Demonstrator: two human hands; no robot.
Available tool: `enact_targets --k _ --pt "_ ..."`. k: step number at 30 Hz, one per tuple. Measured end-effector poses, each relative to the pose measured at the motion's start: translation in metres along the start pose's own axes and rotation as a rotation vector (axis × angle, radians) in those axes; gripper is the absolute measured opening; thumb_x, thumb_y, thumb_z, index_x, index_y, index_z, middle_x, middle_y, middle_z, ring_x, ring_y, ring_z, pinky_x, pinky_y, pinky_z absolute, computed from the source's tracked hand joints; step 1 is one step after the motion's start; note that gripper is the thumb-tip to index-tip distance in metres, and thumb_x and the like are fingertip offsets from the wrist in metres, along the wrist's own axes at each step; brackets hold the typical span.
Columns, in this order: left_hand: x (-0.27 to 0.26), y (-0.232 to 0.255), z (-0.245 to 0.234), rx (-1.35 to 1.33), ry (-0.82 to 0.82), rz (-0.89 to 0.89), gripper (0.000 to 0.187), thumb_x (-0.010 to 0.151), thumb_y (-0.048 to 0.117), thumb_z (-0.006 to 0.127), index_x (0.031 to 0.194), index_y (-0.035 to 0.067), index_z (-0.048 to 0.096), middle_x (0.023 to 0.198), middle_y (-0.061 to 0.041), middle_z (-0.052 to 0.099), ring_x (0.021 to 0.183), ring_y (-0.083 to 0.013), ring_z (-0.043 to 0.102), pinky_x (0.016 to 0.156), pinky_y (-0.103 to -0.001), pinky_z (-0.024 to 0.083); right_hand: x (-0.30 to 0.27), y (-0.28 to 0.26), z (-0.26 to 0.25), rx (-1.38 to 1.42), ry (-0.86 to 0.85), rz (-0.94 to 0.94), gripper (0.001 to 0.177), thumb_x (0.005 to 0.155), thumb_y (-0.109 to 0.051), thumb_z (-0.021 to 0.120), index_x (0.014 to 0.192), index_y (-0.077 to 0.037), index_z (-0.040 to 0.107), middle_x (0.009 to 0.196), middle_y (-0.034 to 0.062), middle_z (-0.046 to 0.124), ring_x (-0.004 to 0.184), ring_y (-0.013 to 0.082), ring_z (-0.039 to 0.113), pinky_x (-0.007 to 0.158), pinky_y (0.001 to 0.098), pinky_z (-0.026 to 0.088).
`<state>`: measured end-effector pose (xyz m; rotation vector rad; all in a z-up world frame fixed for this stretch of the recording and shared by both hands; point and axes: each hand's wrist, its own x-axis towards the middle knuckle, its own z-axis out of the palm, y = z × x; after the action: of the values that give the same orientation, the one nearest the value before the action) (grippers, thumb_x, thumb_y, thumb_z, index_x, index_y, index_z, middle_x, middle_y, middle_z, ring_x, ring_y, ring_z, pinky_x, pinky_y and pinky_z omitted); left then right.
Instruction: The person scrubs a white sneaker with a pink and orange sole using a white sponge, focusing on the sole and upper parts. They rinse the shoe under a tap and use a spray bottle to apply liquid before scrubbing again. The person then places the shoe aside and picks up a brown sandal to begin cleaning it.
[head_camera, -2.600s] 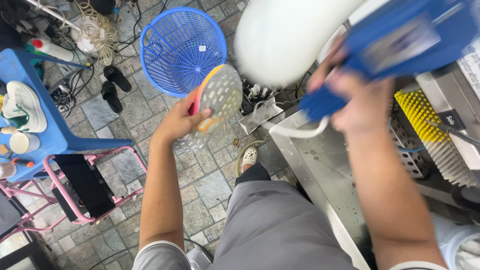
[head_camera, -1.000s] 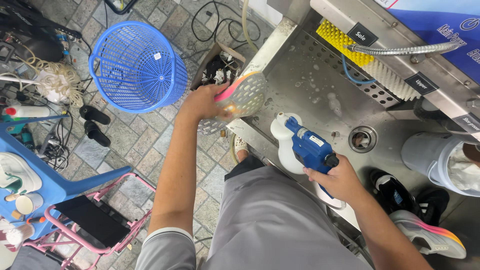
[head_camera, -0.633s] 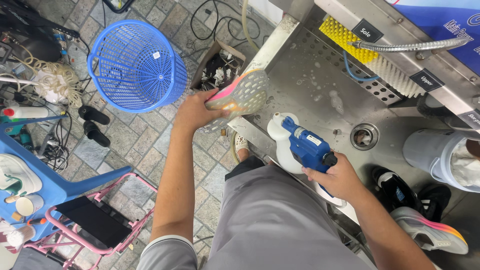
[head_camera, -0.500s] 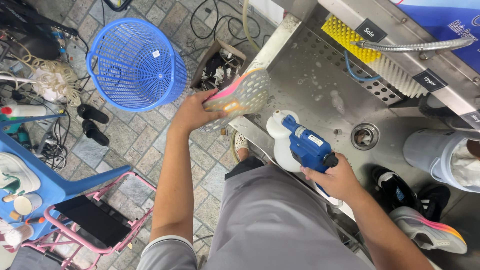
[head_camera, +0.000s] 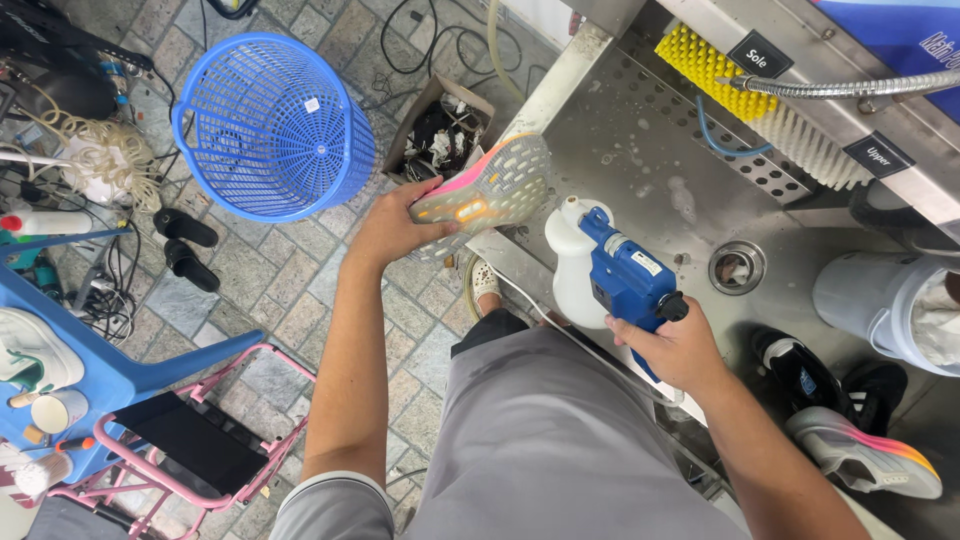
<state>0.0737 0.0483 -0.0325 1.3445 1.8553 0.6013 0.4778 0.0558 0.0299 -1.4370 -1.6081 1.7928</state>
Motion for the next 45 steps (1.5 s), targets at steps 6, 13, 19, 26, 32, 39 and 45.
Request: enact_targets --k 6,13,19,26,32,39,45 --pt "0.001 -0.001 0.000 -0.017 0.004 0.009 0.082 0.065 0.040 0.091 0.137 0.010 0.065 0.123 -0.016 0.073 0.110 -0.0271 0.071 0.096 -0.037 0.053 0.002 -0.004 0.005 0.017 0.014 -0.003 0.017 0.083 -0.007 0.077 0.096 0.002 0.071 0.082 0.0058 0.073 0.070 0.0126 0.068 0.066 0.0298 0.057" --pt "-0.001 0.006 -0.002 -0.022 -0.005 -0.030 0.083 0.064 0.040 0.090 0.138 0.012 0.064 0.121 -0.015 0.073 0.108 -0.0262 0.072 0.095 -0.037 0.054 0.001 -0.006 0.007 0.002 -0.004 -0.049 0.015 0.085 -0.008 0.076 0.095 0.002 0.071 0.080 0.0055 0.072 0.070 0.0121 0.068 0.066 0.0293 0.057" --pt "0.000 0.003 -0.001 -0.035 -0.003 -0.037 0.084 0.063 0.041 0.091 0.138 0.012 0.064 0.121 -0.014 0.074 0.108 -0.0260 0.072 0.095 -0.037 0.054 0.002 -0.009 0.008 -0.066 0.034 -0.031 0.013 0.084 -0.007 0.077 0.092 0.003 0.072 0.076 0.0072 0.073 0.067 0.0133 0.068 0.064 0.0296 0.055" --pt "0.000 0.000 0.001 -0.027 -0.007 -0.033 0.084 0.064 0.039 0.091 0.138 0.013 0.064 0.120 -0.014 0.074 0.108 -0.0254 0.072 0.095 -0.036 0.054 0.003 -0.008 0.009 -0.035 0.028 -0.057 0.014 0.084 -0.008 0.075 0.095 0.000 0.071 0.077 0.0042 0.073 0.067 0.0115 0.068 0.064 0.0281 0.056" --pt "0.000 0.002 0.000 -0.029 -0.005 -0.023 0.083 0.064 0.039 0.091 0.138 0.012 0.064 0.121 -0.014 0.073 0.108 -0.0256 0.072 0.095 -0.036 0.054 0.002 -0.007 0.012 -0.035 0.035 -0.034 0.013 0.084 -0.008 0.076 0.093 0.000 0.071 0.076 0.0042 0.072 0.067 0.0117 0.067 0.064 0.0281 0.054" --pt "0.001 0.001 0.000 -0.036 -0.009 -0.028 0.084 0.064 0.039 0.091 0.138 0.012 0.064 0.122 -0.014 0.073 0.108 -0.0250 0.072 0.095 -0.036 0.054 0.003 -0.012 0.014 -0.079 0.031 -0.034 0.012 0.085 -0.010 0.077 0.092 -0.001 0.072 0.074 0.0038 0.072 0.067 0.0110 0.067 0.063 0.0280 0.053" --pt "0.001 0.000 0.000 -0.029 -0.006 -0.020 0.083 0.064 0.040 0.091 0.138 0.012 0.064 0.122 -0.014 0.073 0.109 -0.0253 0.072 0.095 -0.036 0.054 0.004 -0.009 0.013 -0.086 0.053 -0.020 0.012 0.084 -0.010 0.077 0.090 -0.001 0.071 0.072 0.0036 0.072 0.065 0.0111 0.067 0.062 0.0278 0.053"
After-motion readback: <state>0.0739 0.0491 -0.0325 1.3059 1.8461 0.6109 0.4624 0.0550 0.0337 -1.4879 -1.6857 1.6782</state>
